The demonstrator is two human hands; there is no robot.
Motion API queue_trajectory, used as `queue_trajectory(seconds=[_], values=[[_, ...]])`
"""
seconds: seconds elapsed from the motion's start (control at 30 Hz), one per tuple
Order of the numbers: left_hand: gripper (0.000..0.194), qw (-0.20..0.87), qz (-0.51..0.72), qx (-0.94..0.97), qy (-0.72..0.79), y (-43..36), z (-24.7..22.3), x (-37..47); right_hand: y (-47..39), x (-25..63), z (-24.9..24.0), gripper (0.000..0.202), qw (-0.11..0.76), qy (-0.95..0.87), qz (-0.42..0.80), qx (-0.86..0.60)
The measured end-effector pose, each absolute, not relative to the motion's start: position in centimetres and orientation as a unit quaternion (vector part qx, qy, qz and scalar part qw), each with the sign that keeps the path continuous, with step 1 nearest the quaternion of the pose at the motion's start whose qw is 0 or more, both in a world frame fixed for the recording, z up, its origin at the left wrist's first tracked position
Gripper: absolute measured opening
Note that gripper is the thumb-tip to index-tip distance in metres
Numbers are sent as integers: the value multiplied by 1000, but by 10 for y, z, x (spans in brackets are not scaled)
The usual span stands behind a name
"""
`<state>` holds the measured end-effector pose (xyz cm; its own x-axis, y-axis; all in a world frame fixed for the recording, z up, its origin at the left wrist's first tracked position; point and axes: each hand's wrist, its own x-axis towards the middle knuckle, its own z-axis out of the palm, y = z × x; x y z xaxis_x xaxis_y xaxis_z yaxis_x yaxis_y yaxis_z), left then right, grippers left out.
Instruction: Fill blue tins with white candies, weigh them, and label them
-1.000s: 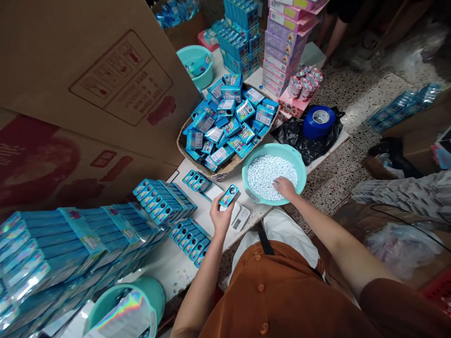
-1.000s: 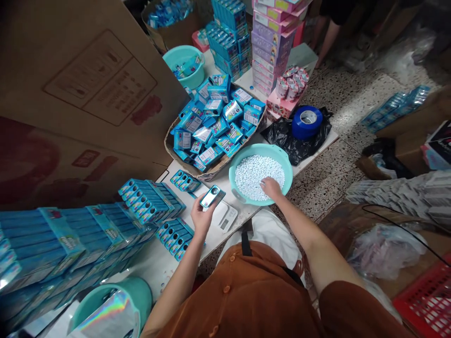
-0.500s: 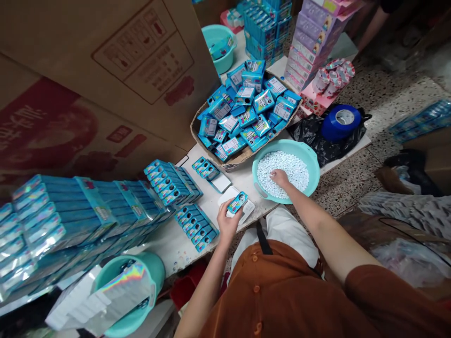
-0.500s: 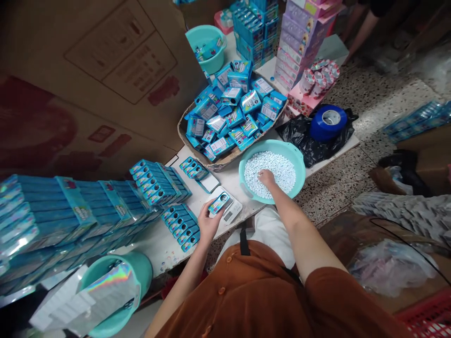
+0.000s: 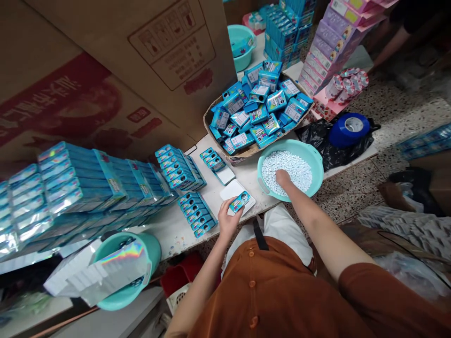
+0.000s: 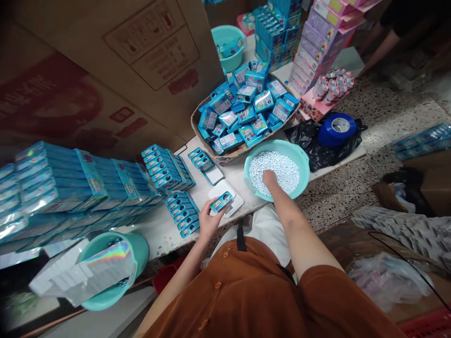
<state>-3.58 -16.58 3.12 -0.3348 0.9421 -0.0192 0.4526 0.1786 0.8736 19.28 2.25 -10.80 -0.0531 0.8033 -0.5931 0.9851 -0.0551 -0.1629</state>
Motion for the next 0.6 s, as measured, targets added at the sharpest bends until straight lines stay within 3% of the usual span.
queue_trajectory(seconds=[0.4, 0.47, 0.6], values=[[32, 297, 421, 474, 714, -187, 23, -29, -5, 243, -66, 25, 85, 632, -233, 735], [33, 299, 420, 476, 712, -187, 21, -25, -13, 243, -50, 23, 13, 619, -248, 745], [34, 294, 414, 485, 712, -185, 17, -18, -43, 211, -3, 21, -229, 668, -305, 639]])
